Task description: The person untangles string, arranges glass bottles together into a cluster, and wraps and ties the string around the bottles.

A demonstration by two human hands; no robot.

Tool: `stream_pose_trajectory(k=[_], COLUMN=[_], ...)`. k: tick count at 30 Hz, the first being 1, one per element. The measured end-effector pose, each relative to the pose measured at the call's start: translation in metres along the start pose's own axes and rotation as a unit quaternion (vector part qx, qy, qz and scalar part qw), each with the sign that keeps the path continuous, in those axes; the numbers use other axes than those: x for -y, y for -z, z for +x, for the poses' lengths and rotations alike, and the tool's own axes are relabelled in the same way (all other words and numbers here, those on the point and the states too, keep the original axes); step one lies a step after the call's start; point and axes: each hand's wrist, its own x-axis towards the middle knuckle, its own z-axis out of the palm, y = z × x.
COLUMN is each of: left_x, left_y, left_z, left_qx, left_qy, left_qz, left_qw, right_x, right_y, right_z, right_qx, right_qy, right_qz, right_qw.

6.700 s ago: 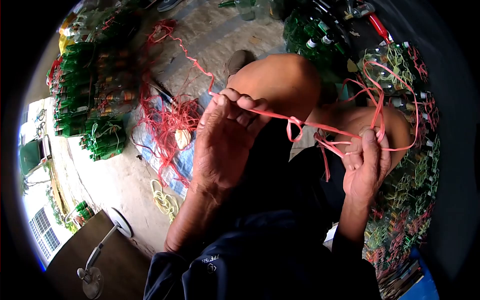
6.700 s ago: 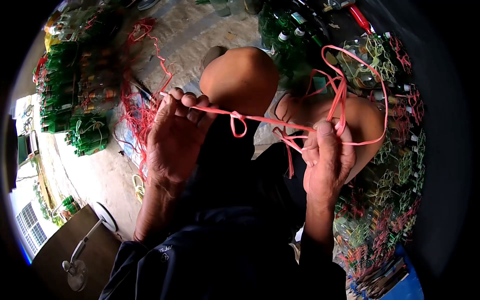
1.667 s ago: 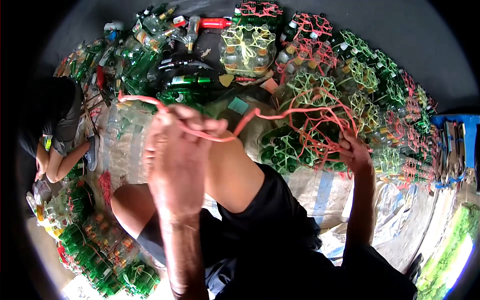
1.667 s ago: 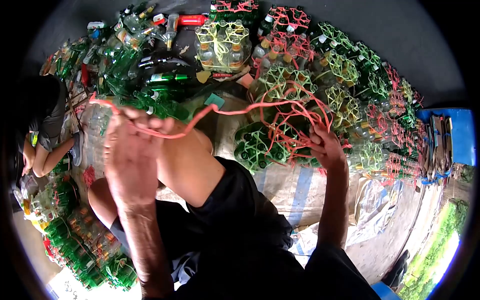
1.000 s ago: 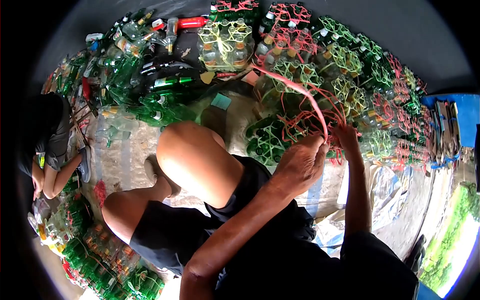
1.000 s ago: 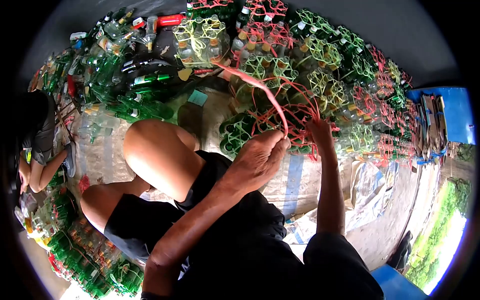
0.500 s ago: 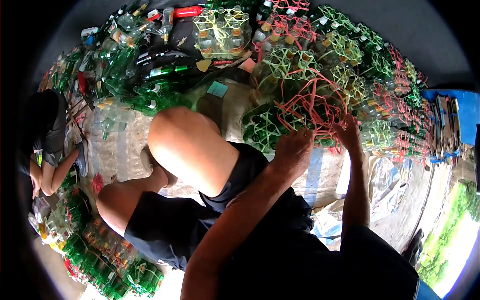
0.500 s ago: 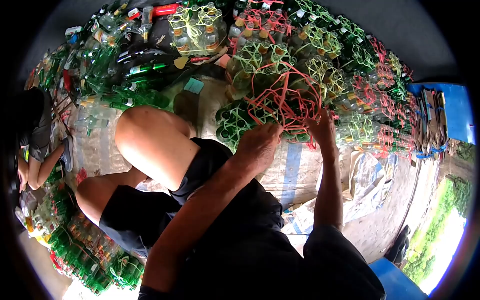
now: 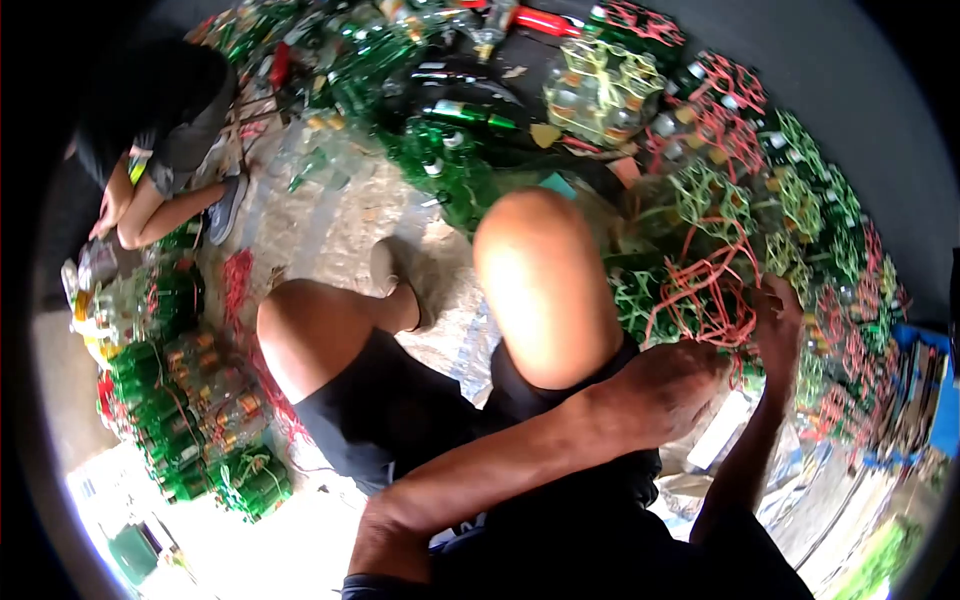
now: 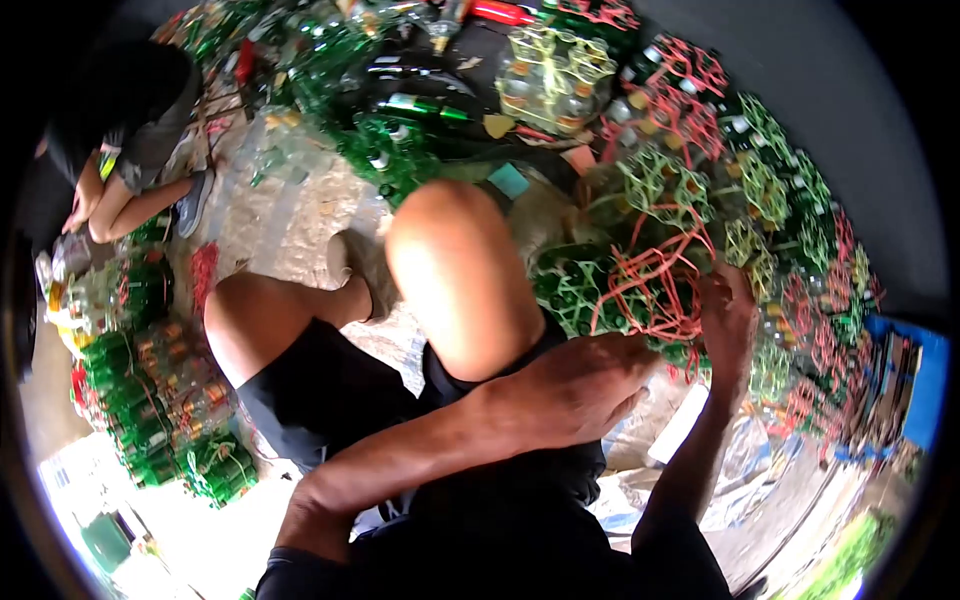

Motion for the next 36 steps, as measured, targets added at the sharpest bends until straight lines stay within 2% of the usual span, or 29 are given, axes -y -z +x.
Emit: stream_pose_trajectory(k=[1,2,4,8,10,13,15,18,22,24,29,31,36], left_x=[0.003,-0.009,-0.009,0.022,0.060,0.127,0.175,0.235,0.316,0.357,0.416,0.434,0.469], left_y=[0.015,0.065,0.146,0.267,0.302,0.340,0.350,0.342,0.328,0.321,0.339,0.349,0.340], left_z=[-0.010,-0.024,-0.045,-0.102,-0.131,-0.176,-0.199,-0.217,-0.234,-0.239,-0.211,-0.198,-0.183], left_qx=[-0.017,-0.017,0.031,-0.094,-0.196,-0.185,-0.159,-0.143,-0.145,-0.178,-0.249,-0.247,-0.242], left_qy=[-0.025,0.013,0.044,0.210,0.201,0.299,0.382,0.381,0.392,0.387,0.396,0.373,0.350], left_qz=[0.013,-0.065,-0.095,0.000,0.097,0.071,0.045,0.109,0.101,0.136,0.146,0.126,0.075], left_qw=[0.999,0.998,0.994,0.973,0.955,0.933,0.909,0.907,0.903,0.894,0.872,0.885,0.902], right_x=[0.021,0.036,0.064,0.137,0.160,0.178,0.196,0.217,0.252,0.276,0.319,0.326,0.330], right_y=[-0.009,-0.020,-0.041,-0.087,-0.114,-0.165,-0.199,-0.253,-0.327,-0.361,-0.436,-0.457,-0.485], right_z=[0.003,0.008,0.023,0.046,0.061,0.090,0.106,0.131,0.165,0.183,0.222,0.230,0.223], right_qx=[0.022,0.040,0.065,0.140,0.173,0.236,0.252,0.256,0.248,0.257,0.319,0.340,0.300], right_qy=[-0.018,0.002,0.042,0.085,0.101,0.158,0.175,0.243,0.305,0.335,0.371,0.386,0.512], right_qz=[0.036,0.040,0.049,0.039,0.006,0.046,0.043,0.102,0.103,0.094,-0.004,-0.037,-0.056], right_qw=[0.999,0.998,0.996,0.986,0.980,0.958,0.951,0.930,0.914,0.902,0.872,0.857,0.803])
